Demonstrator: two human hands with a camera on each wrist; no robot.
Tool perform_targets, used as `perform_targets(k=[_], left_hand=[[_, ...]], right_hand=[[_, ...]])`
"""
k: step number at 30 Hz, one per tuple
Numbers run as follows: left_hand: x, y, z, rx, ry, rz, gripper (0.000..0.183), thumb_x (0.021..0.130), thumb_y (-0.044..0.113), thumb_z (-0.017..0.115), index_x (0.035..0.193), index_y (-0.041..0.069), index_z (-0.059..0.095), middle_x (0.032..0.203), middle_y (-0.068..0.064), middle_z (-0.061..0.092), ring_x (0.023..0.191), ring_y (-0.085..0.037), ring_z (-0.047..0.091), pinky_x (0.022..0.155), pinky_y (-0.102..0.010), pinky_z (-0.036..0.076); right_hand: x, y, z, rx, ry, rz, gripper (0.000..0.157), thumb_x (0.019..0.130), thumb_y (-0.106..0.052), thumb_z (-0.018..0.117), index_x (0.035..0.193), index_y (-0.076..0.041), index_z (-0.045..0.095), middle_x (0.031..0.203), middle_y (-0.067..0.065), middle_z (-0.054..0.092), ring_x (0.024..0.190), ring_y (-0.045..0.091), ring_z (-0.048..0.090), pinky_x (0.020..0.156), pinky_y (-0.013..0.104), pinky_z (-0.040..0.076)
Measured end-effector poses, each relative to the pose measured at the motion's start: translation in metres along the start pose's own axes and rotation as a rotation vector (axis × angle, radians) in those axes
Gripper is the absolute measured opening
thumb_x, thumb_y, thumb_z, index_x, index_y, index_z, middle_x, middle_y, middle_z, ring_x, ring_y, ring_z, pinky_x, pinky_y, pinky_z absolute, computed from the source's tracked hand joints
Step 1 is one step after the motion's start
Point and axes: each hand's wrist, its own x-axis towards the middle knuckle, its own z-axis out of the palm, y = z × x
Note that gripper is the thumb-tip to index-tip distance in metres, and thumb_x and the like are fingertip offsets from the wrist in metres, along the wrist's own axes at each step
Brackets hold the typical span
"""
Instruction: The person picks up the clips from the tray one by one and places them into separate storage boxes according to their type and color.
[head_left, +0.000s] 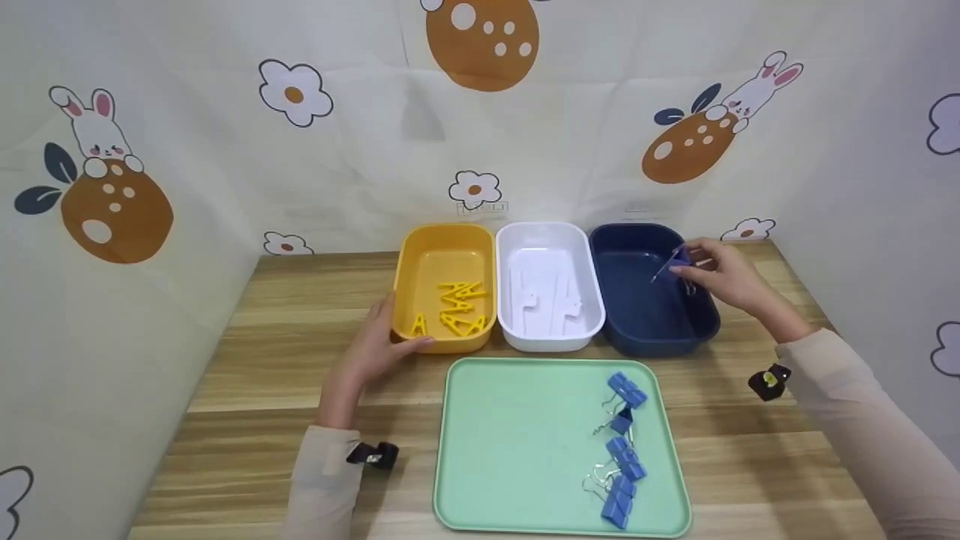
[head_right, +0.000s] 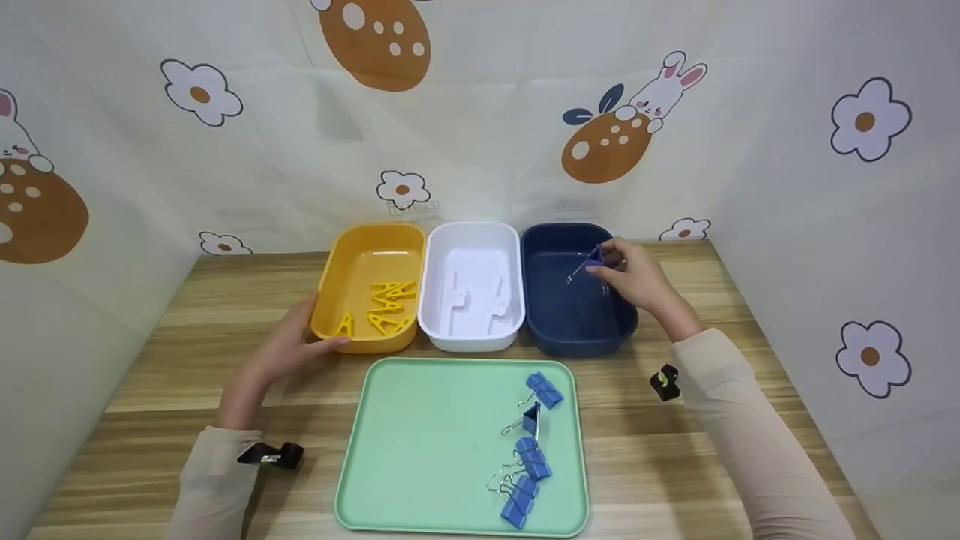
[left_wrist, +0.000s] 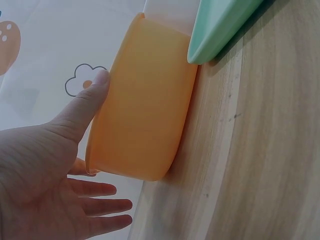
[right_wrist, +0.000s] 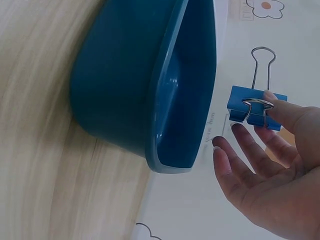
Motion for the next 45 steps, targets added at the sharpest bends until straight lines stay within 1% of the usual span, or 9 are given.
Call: perform_targets(k=[3,7,9,22,32,37,39,43,45], left_hand=[[0.000,0.000,0.000,-0.002,0.001,0.001,0.106,0.093,0.040,0.082,0.170,0.012,0.015,0.171,-0.021,0.025,0.156,-0.037,0.030,0.130,-0.055,0.021],[0.000,0.001,0.000,0.000,0.000,0.005,0.105,0.094,0.039,0.082,0.170,0.012,0.016,0.171,-0.021,0.024,0.156,-0.038,0.029,0.130,-0.056,0.021],[0.000,0.001,-0.001,-0.001,0.000,0.008,0.104,0.094,0.039,0.082,0.170,0.012,0.016,0.171,-0.021,0.025,0.156,-0.038,0.030,0.130,-0.057,0.021],[-0.001,0.001,-0.001,0.017,0.003,-0.002,0.104,0.094,0.042,0.081,0.170,0.014,0.016,0.171,-0.021,0.025,0.155,-0.038,0.031,0.129,-0.058,0.022],[-0.001,0.002,-0.001,-0.002,-0.003,-0.032,0.107,0.094,0.043,0.081,0.171,0.015,0.013,0.173,-0.019,0.022,0.157,-0.037,0.028,0.130,-0.056,0.021],[-0.001,0.001,-0.001,0.025,0.001,-0.010,0.109,0.093,0.043,0.081,0.171,0.013,0.011,0.173,-0.021,0.021,0.157,-0.039,0.029,0.129,-0.056,0.022],[-0.001,0.001,-0.001,0.037,0.002,-0.004,0.110,0.093,0.043,0.082,0.171,0.012,0.011,0.173,-0.022,0.020,0.157,-0.040,0.029,0.129,-0.057,0.022],[0.000,0.001,-0.001,0.029,0.000,-0.015,0.110,0.093,0.042,0.082,0.171,0.013,0.011,0.173,-0.021,0.021,0.156,-0.039,0.030,0.129,-0.056,0.022],[0.000,0.001,-0.001,0.030,0.001,-0.019,0.109,0.093,0.042,0.082,0.171,0.013,0.011,0.173,-0.021,0.021,0.157,-0.039,0.029,0.129,-0.056,0.022]], right_hand=[[0.005,0.001,-0.001,0.008,-0.014,0.007,0.036,0.103,-0.008,0.068,0.129,0.015,0.058,0.122,0.037,0.067,0.099,0.022,0.070,0.075,0.009,0.052],[0.009,-0.001,-0.004,-0.002,-0.030,0.029,0.037,0.104,-0.010,0.067,0.129,0.015,0.056,0.124,0.039,0.065,0.107,0.043,0.070,0.074,0.008,0.050],[0.011,-0.002,-0.005,-0.009,-0.034,0.036,0.037,0.104,-0.011,0.067,0.129,0.015,0.056,0.124,0.039,0.065,0.111,0.049,0.068,0.073,0.008,0.049],[0.018,0.001,-0.007,-0.028,-0.072,0.068,0.043,0.105,-0.017,0.066,0.132,0.014,0.054,0.130,0.040,0.062,0.117,0.050,0.064,0.072,0.011,0.049],[0.017,0.000,-0.008,-0.027,-0.049,0.082,0.053,0.105,-0.024,0.067,0.143,0.010,0.052,0.132,0.039,0.062,0.126,0.054,0.060,0.083,0.017,0.050],[0.014,0.001,-0.009,-0.022,-0.053,0.077,0.053,0.105,-0.023,0.067,0.143,0.011,0.052,0.132,0.039,0.062,0.127,0.053,0.059,0.079,0.012,0.048],[0.012,0.000,-0.009,-0.023,-0.054,0.074,0.053,0.106,-0.023,0.067,0.143,0.011,0.052,0.132,0.039,0.063,0.128,0.053,0.059,0.085,0.018,0.052],[0.009,-0.002,-0.009,-0.025,-0.068,0.071,0.053,0.106,-0.023,0.066,0.144,0.011,0.051,0.134,0.039,0.061,0.127,0.056,0.060,0.095,0.039,0.058],[0.006,-0.003,-0.008,-0.017,-0.069,0.069,0.052,0.106,-0.022,0.066,0.144,0.011,0.051,0.134,0.039,0.061,0.125,0.056,0.061,0.093,0.034,0.058]])
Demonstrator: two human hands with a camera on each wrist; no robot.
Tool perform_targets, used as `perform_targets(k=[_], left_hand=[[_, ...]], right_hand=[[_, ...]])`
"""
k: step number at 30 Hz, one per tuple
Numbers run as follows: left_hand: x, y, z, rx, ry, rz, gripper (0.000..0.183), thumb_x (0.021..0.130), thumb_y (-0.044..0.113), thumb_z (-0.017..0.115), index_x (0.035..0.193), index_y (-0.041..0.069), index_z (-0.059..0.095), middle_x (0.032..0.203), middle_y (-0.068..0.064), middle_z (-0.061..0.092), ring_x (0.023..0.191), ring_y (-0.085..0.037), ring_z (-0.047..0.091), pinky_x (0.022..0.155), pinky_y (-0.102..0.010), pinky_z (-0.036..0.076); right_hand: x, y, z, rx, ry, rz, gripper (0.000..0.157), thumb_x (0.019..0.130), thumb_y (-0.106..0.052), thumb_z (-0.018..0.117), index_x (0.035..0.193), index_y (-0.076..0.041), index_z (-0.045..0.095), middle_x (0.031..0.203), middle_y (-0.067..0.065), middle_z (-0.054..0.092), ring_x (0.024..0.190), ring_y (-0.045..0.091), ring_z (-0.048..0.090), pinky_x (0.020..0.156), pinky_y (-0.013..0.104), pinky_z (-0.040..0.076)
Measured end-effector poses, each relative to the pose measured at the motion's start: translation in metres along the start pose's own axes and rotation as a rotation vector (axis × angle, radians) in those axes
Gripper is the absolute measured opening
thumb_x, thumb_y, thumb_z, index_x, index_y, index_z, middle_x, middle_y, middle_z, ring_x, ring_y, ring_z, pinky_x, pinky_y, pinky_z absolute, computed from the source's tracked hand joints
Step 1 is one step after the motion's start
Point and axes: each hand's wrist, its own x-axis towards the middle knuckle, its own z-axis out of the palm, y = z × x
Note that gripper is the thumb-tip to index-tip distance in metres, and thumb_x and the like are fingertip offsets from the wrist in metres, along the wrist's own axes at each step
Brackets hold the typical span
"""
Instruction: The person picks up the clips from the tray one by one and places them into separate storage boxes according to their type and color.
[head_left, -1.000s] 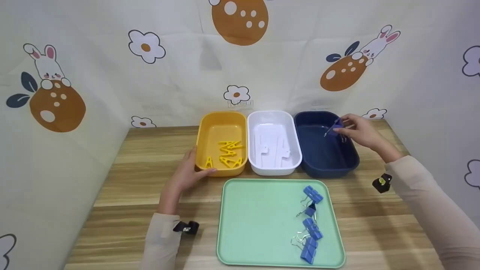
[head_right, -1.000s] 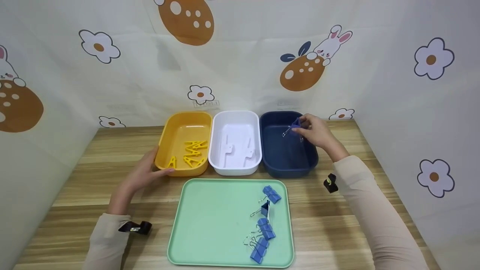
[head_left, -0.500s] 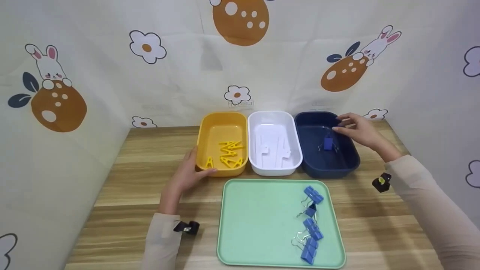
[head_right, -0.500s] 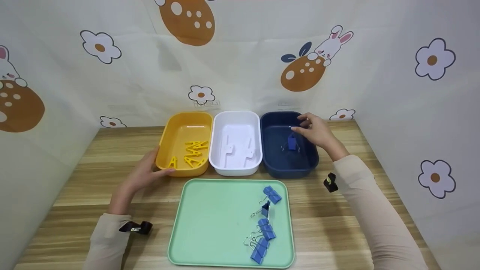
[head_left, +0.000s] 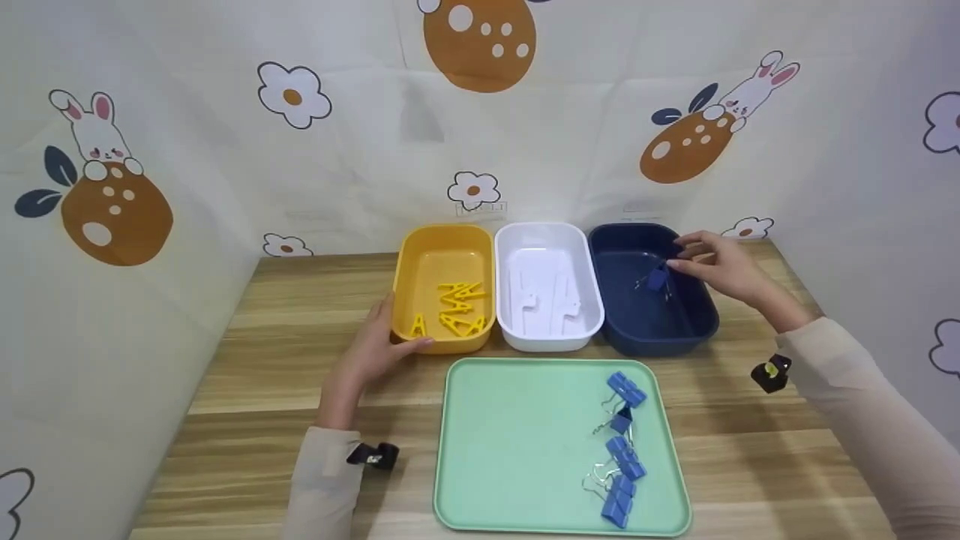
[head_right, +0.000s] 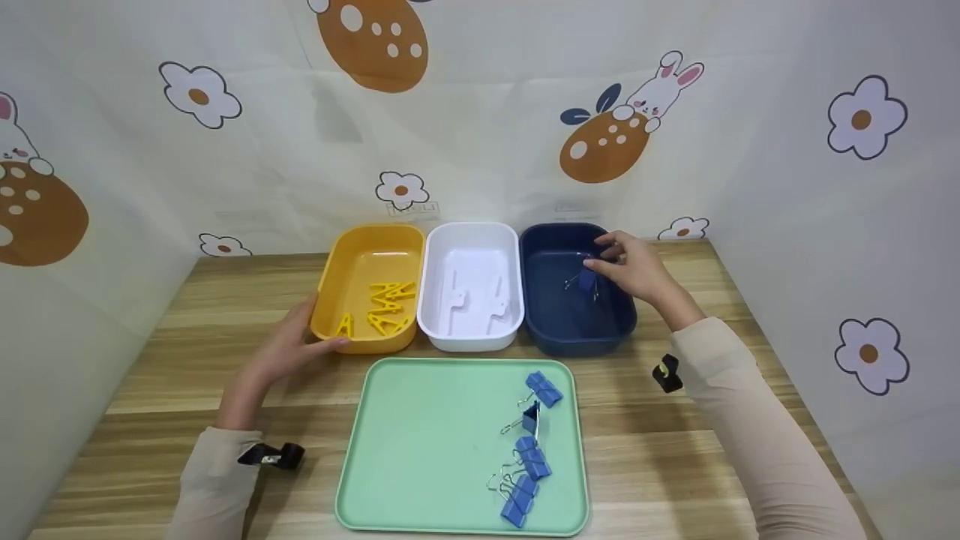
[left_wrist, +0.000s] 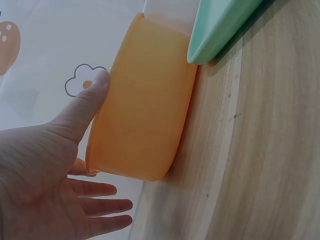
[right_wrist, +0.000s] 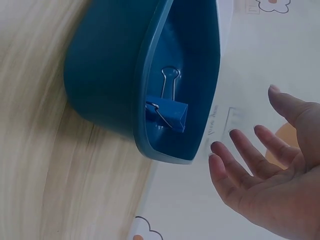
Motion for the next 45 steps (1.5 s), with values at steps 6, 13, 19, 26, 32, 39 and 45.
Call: perform_targets(k=[6,13,19,26,32,39,45], left_hand=[[0.000,0.001,0.000,-0.011,0.001,0.001,0.109,0.093,0.043,0.082,0.171,0.014,0.012,0.173,-0.021,0.020,0.158,-0.040,0.026,0.130,-0.057,0.021],[0.000,0.000,0.001,-0.018,0.000,-0.006,0.107,0.093,0.043,0.081,0.171,0.016,0.013,0.174,-0.019,0.020,0.158,-0.038,0.027,0.130,-0.056,0.021],[0.000,0.000,0.001,-0.014,0.000,0.004,0.107,0.094,0.042,0.081,0.171,0.013,0.013,0.173,-0.021,0.021,0.157,-0.039,0.028,0.130,-0.056,0.021],[0.002,-0.001,0.001,-0.013,-0.002,0.036,0.104,0.094,0.037,0.082,0.170,0.009,0.016,0.171,-0.023,0.025,0.156,-0.040,0.029,0.130,-0.056,0.021],[0.001,-0.002,0.001,-0.021,-0.003,0.035,0.104,0.094,0.037,0.082,0.170,0.010,0.017,0.171,-0.022,0.025,0.156,-0.039,0.030,0.130,-0.056,0.022],[0.001,-0.002,0.001,-0.024,-0.008,0.025,0.105,0.094,0.039,0.081,0.170,0.012,0.015,0.172,-0.021,0.022,0.158,-0.038,0.027,0.130,-0.056,0.020],[0.000,-0.001,0.001,-0.024,-0.009,0.017,0.105,0.094,0.040,0.081,0.170,0.013,0.015,0.173,-0.020,0.022,0.158,-0.039,0.027,0.130,-0.056,0.020]], right_hand=[[-0.009,-0.001,0.006,0.023,0.039,-0.053,0.047,0.104,-0.014,0.068,0.140,0.013,0.055,0.133,0.038,0.062,0.117,0.052,0.065,0.080,0.005,0.046],[-0.024,0.000,0.011,0.010,0.068,-0.081,0.042,0.103,-0.010,0.069,0.137,0.012,0.059,0.128,0.036,0.066,0.113,0.047,0.067,0.079,0.005,0.048],[-0.040,0.001,0.015,0.044,0.031,-0.032,0.045,0.104,-0.014,0.068,0.140,0.010,0.057,0.130,0.036,0.065,0.115,0.052,0.066,0.077,0.009,0.051],[-0.055,0.004,0.022,0.046,0.050,-0.082,0.040,0.101,-0.007,0.071,0.136,0.009,0.061,0.128,0.031,0.067,0.101,0.012,0.067,0.076,0.013,0.055],[-0.069,-0.002,0.029,0.065,0.021,-0.108,0.039,0.101,-0.007,0.071,0.136,0.007,0.062,0.130,0.030,0.068,0.099,-0.005,0.063,0.077,0.015,0.056],[-0.084,-0.004,0.042,0.098,0.010,-0.182,0.034,0.099,-0.004,0.072,0.131,0.005,0.067,0.131,0.025,0.068,0.101,-0.003,0.064,0.082,0.015,0.056],[-0.091,-0.003,0.055,0.123,-0.001,-0.250,0.032,0.095,-0.001,0.075,0.127,0.002,0.070,0.124,0.019,0.072,0.105,0.002,0.066,0.086,0.019,0.056]])
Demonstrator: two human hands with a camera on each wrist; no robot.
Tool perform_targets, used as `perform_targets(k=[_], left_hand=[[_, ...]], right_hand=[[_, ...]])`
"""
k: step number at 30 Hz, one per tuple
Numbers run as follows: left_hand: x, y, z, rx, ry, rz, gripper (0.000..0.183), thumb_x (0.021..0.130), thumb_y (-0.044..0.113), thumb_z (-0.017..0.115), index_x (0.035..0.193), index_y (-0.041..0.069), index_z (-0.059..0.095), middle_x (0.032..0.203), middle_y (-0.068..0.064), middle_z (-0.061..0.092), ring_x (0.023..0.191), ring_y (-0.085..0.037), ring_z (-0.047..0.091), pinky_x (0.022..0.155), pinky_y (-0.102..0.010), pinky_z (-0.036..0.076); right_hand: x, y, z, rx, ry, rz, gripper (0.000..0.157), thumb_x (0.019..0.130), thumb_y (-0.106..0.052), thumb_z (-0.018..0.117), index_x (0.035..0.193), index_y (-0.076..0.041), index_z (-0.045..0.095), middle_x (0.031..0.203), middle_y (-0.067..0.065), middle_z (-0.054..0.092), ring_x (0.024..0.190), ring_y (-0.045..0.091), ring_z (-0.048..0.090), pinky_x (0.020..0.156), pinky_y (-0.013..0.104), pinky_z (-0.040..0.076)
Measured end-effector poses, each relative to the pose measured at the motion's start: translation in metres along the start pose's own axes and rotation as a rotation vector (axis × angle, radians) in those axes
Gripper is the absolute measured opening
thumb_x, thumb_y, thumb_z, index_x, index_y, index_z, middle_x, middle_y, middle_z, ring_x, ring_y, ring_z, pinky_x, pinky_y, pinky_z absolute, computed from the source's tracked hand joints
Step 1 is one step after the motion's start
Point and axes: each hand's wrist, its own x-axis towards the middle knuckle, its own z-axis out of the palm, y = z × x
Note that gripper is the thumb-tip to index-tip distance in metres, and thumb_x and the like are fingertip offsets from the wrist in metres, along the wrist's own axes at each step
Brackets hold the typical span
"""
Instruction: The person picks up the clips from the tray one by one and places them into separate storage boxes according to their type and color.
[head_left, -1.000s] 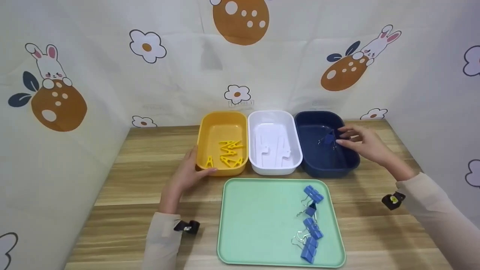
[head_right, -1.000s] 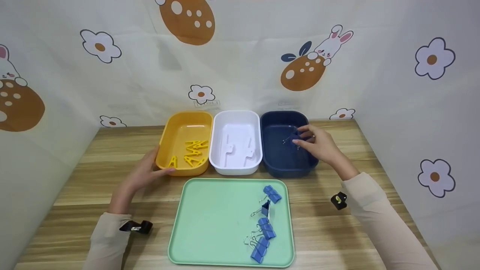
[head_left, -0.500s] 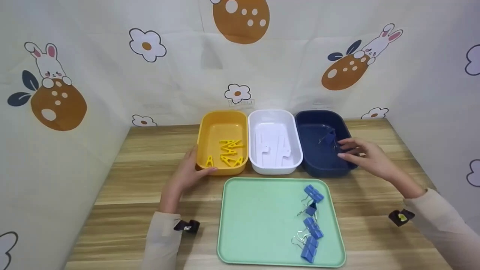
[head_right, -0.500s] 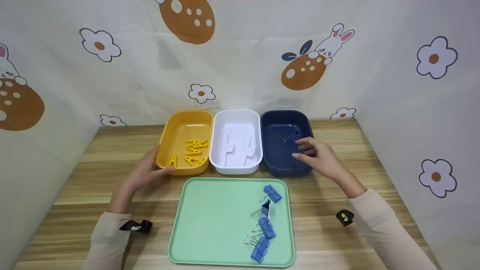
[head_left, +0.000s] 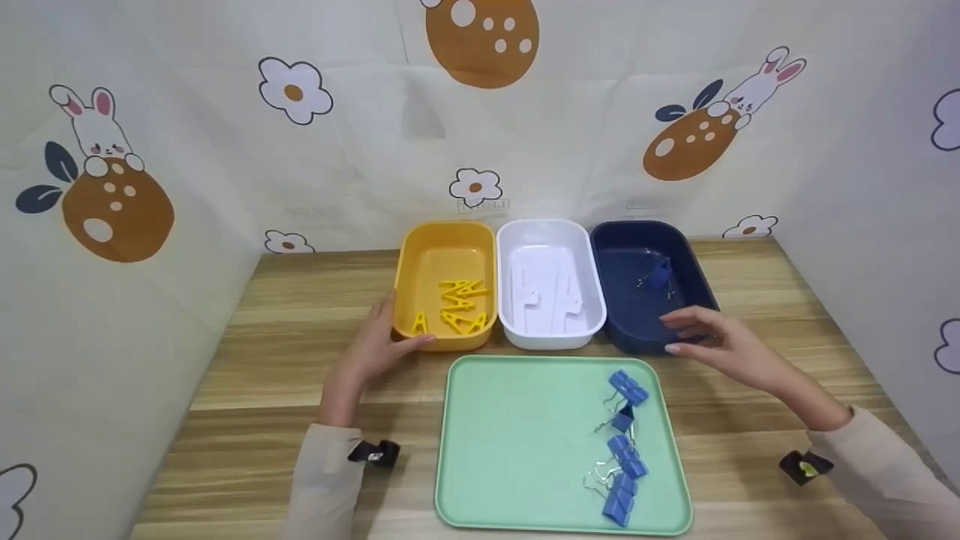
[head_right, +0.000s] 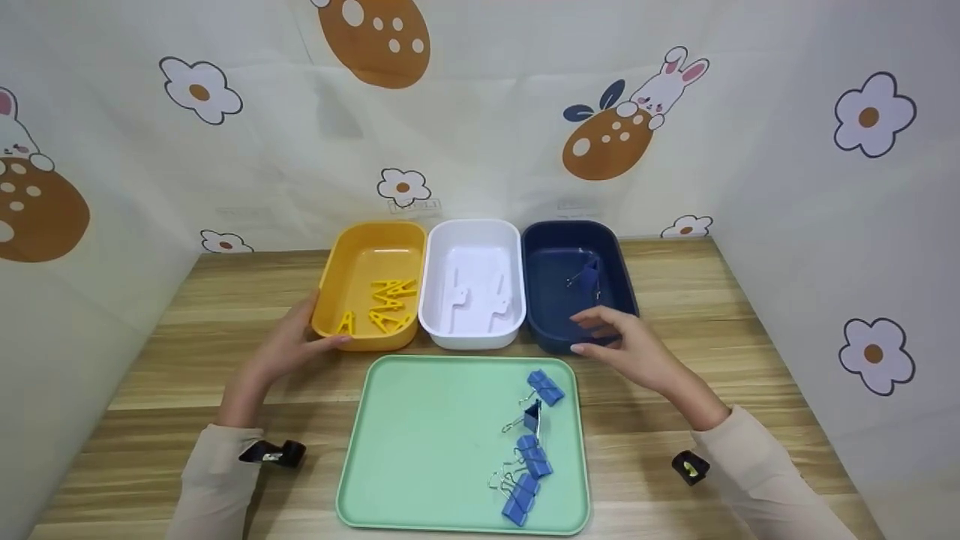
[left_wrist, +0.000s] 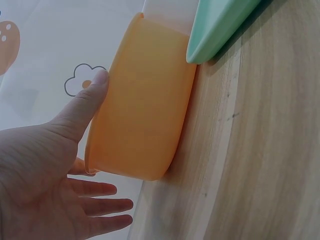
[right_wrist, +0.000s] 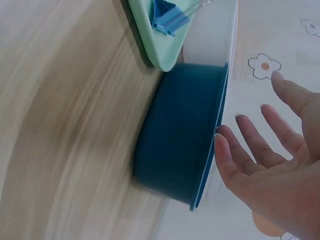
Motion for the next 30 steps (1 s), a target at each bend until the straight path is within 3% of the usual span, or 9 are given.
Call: perform_targets(k=[9,16,21,26,30], left_hand=[[0.000,0.001,-0.001,0.008,0.002,0.003,0.109,0.094,0.040,0.081,0.171,0.010,0.009,0.172,-0.023,0.021,0.159,-0.040,0.024,0.130,-0.056,0.020],[-0.001,0.001,-0.001,-0.004,0.000,-0.006,0.109,0.094,0.040,0.081,0.171,0.011,0.010,0.172,-0.022,0.021,0.158,-0.038,0.025,0.130,-0.055,0.020],[0.000,0.001,0.000,0.004,0.000,-0.014,0.109,0.094,0.041,0.081,0.171,0.011,0.009,0.174,-0.022,0.019,0.159,-0.039,0.023,0.130,-0.056,0.019],[0.000,0.001,0.000,0.006,0.003,-0.016,0.109,0.094,0.041,0.081,0.171,0.012,0.009,0.174,-0.021,0.019,0.159,-0.039,0.024,0.130,-0.056,0.019],[0.000,0.001,0.000,0.013,0.004,-0.018,0.109,0.094,0.042,0.080,0.171,0.012,0.009,0.174,-0.021,0.019,0.159,-0.039,0.024,0.130,-0.056,0.019]], right_hand=[[-0.010,-0.006,0.009,-0.028,0.004,0.022,0.033,0.095,-0.006,0.078,0.126,0.003,0.070,0.124,0.023,0.071,0.109,0.008,0.066,0.087,0.027,0.060],[-0.016,-0.006,0.015,0.001,-0.014,-0.042,0.034,0.092,-0.001,0.079,0.126,0.001,0.071,0.121,0.016,0.073,0.109,0.001,0.066,0.085,0.024,0.060],[-0.018,-0.005,0.021,0.049,-0.074,-0.047,0.035,0.093,-0.003,0.078,0.126,0.004,0.069,0.120,0.012,0.074,0.107,0.005,0.069,0.084,0.022,0.060],[-0.019,-0.006,0.027,0.070,-0.148,-0.027,0.035,0.095,-0.008,0.078,0.127,0.003,0.069,0.119,0.022,0.072,0.102,0.012,0.070,0.085,0.024,0.060],[-0.019,-0.006,0.032,0.091,-0.194,-0.019,0.036,0.094,-0.009,0.079,0.127,0.000,0.069,0.117,0.023,0.072,0.099,0.014,0.069,0.084,0.026,0.061]])
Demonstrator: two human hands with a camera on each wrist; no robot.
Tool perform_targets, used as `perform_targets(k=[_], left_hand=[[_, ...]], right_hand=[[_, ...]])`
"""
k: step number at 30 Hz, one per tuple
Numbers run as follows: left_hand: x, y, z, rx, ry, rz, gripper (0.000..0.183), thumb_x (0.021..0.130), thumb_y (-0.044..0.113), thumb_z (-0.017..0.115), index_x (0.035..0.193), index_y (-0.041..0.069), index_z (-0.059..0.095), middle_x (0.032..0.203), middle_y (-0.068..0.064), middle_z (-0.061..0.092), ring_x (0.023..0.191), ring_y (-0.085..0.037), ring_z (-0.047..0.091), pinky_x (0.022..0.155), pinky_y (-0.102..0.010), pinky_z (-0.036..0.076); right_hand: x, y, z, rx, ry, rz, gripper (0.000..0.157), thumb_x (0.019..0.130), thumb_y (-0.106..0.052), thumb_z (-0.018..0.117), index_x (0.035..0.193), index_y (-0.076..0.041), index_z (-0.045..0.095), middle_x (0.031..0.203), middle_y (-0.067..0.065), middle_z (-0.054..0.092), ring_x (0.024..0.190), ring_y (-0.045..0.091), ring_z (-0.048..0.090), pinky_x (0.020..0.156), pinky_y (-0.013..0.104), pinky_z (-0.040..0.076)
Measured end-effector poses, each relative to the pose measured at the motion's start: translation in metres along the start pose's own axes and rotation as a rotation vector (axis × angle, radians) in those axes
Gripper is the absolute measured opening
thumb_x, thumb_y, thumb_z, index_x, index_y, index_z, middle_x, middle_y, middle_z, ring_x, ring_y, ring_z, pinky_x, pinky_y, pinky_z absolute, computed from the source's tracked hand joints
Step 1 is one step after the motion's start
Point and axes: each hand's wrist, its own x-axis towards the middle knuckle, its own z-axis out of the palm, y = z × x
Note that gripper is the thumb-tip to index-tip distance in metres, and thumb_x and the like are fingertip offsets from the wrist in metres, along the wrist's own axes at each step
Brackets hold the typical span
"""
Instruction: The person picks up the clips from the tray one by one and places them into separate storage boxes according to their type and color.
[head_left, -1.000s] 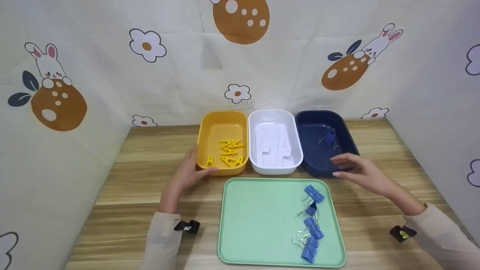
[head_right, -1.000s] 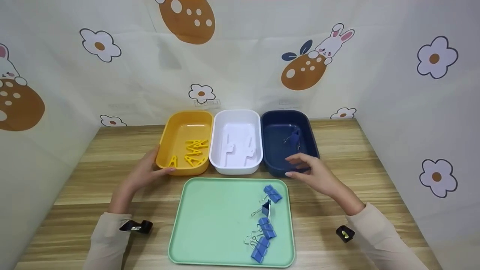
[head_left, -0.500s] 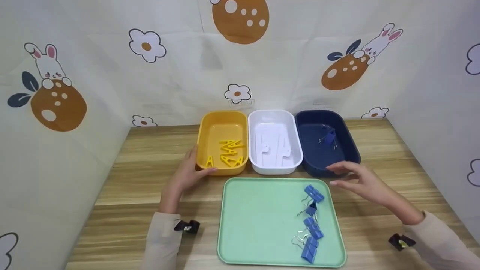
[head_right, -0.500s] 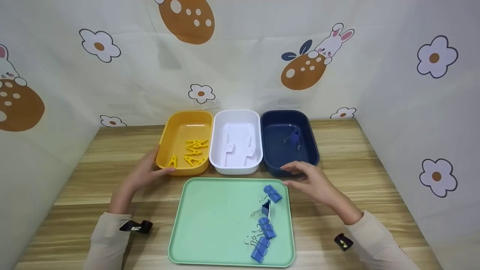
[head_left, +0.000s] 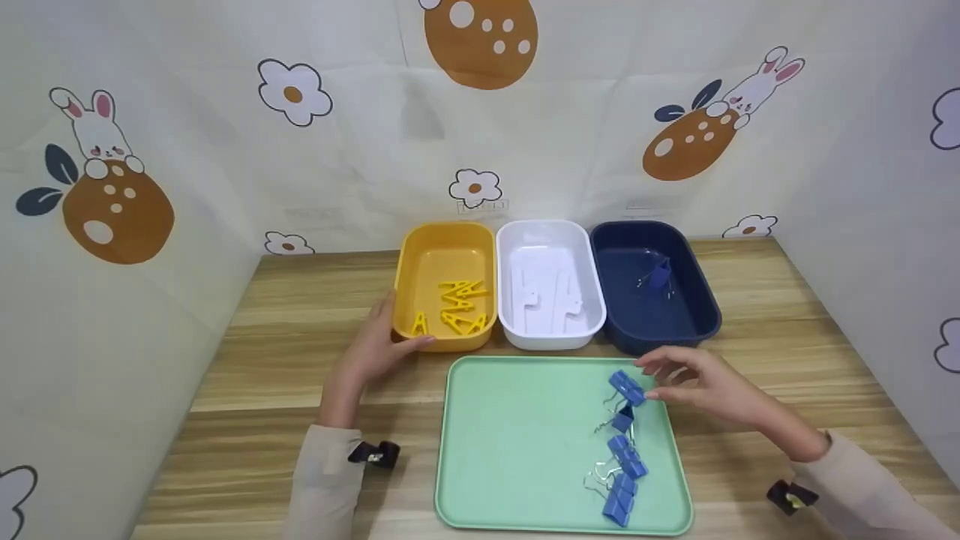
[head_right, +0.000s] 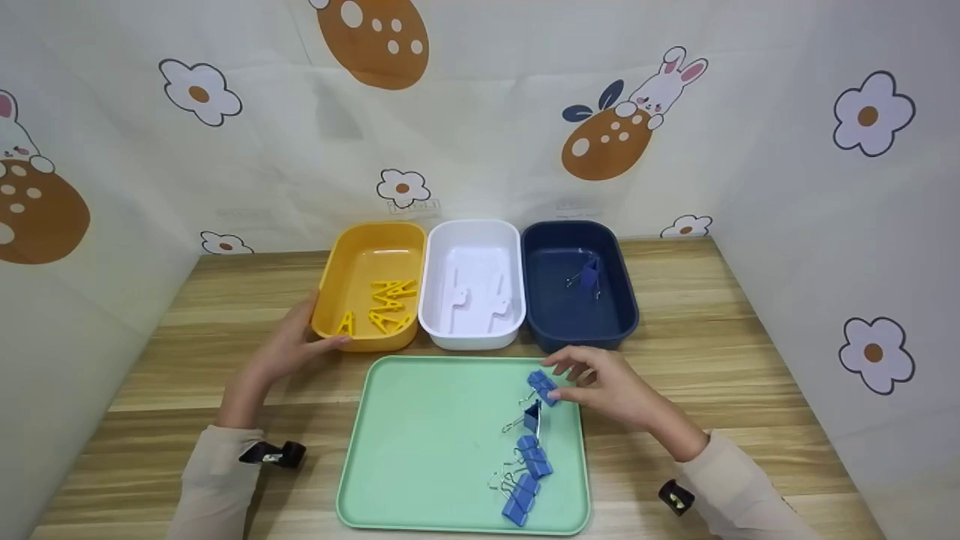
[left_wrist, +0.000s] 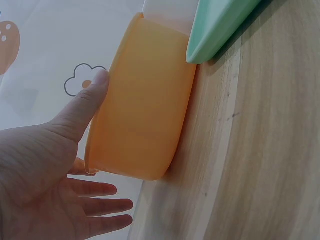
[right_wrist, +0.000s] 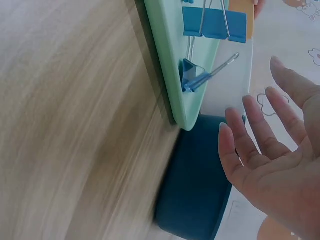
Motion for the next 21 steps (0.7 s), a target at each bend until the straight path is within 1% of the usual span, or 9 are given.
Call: perform_targets(k=[3,9,14,21], left_hand=[[0.000,0.000,0.000,0.003,0.004,0.009,0.108,0.094,0.042,0.080,0.171,0.012,0.010,0.173,-0.021,0.020,0.159,-0.039,0.025,0.130,-0.056,0.020],[-0.001,0.000,0.000,0.000,0.019,0.063,0.107,0.094,0.038,0.082,0.170,0.008,0.013,0.173,-0.022,0.022,0.157,-0.040,0.027,0.130,-0.056,0.021],[0.000,-0.001,0.000,0.000,0.017,0.057,0.108,0.094,0.038,0.082,0.170,0.007,0.013,0.173,-0.022,0.021,0.158,-0.039,0.027,0.130,-0.056,0.021],[0.000,-0.001,0.000,0.005,0.011,0.042,0.108,0.094,0.040,0.081,0.170,0.009,0.011,0.173,-0.022,0.021,0.158,-0.039,0.027,0.130,-0.056,0.021]], right_hand=[[0.001,0.002,0.005,0.022,-0.031,-0.010,0.035,0.093,-0.009,0.081,0.125,0.000,0.070,0.115,0.021,0.073,0.097,0.014,0.069,0.082,0.027,0.061],[0.003,0.008,0.015,0.036,-0.063,-0.081,0.032,0.089,-0.008,0.084,0.118,0.000,0.074,0.104,0.015,0.075,0.092,0.012,0.067,0.076,0.027,0.059],[0.003,0.012,0.021,0.042,-0.084,-0.108,0.032,0.087,-0.010,0.086,0.116,-0.002,0.074,0.099,0.012,0.075,0.089,0.012,0.068,0.074,0.026,0.058],[0.003,0.015,0.027,0.069,-0.109,-0.092,0.032,0.087,-0.012,0.087,0.115,-0.003,0.076,0.097,0.011,0.074,0.087,0.013,0.066,0.073,0.024,0.058]])
